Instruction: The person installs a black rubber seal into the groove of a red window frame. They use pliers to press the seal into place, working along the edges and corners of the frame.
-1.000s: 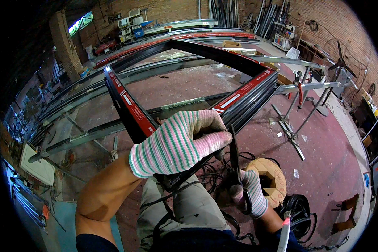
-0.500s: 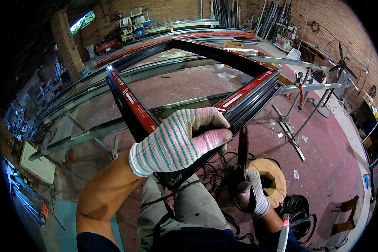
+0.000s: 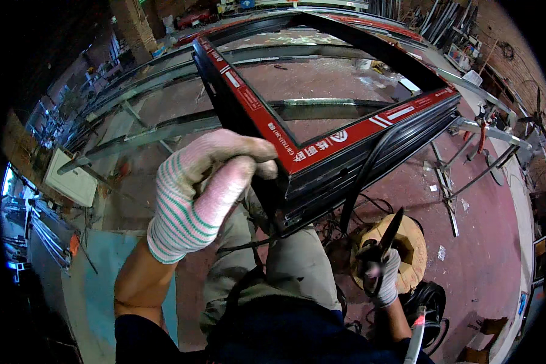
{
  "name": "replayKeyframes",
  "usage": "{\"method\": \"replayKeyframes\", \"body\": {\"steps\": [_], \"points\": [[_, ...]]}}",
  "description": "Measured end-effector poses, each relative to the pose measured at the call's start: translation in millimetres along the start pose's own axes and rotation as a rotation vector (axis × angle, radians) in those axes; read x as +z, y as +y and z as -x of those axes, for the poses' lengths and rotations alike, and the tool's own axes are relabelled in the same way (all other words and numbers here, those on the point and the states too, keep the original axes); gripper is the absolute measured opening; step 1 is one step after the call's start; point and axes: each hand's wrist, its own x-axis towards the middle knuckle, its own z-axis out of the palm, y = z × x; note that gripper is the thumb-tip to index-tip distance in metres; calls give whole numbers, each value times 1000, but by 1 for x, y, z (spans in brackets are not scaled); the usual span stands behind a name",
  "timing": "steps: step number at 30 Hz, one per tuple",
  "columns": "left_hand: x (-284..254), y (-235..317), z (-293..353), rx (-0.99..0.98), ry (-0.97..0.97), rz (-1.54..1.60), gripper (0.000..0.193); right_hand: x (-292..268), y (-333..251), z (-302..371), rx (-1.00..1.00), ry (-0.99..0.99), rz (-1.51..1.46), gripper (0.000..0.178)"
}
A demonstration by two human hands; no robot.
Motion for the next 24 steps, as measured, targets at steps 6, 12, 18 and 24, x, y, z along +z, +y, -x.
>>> {"method": "replayKeyframes", "body": {"steps": [6,12,18,24], "points": [[-2,-29,42,-135,147,29,16,55,87,13,223,110,-22,42],[3,-59,68,-162,178,-213,13,98,111,-46,350,-70,-402,24],[7,-60,82,-381,186,-292,16,149,151,-104,105,-278,248,42],[-3,-77,95,-425,235,-253,17,168,124,-109,189,-201,-137,41]]}}
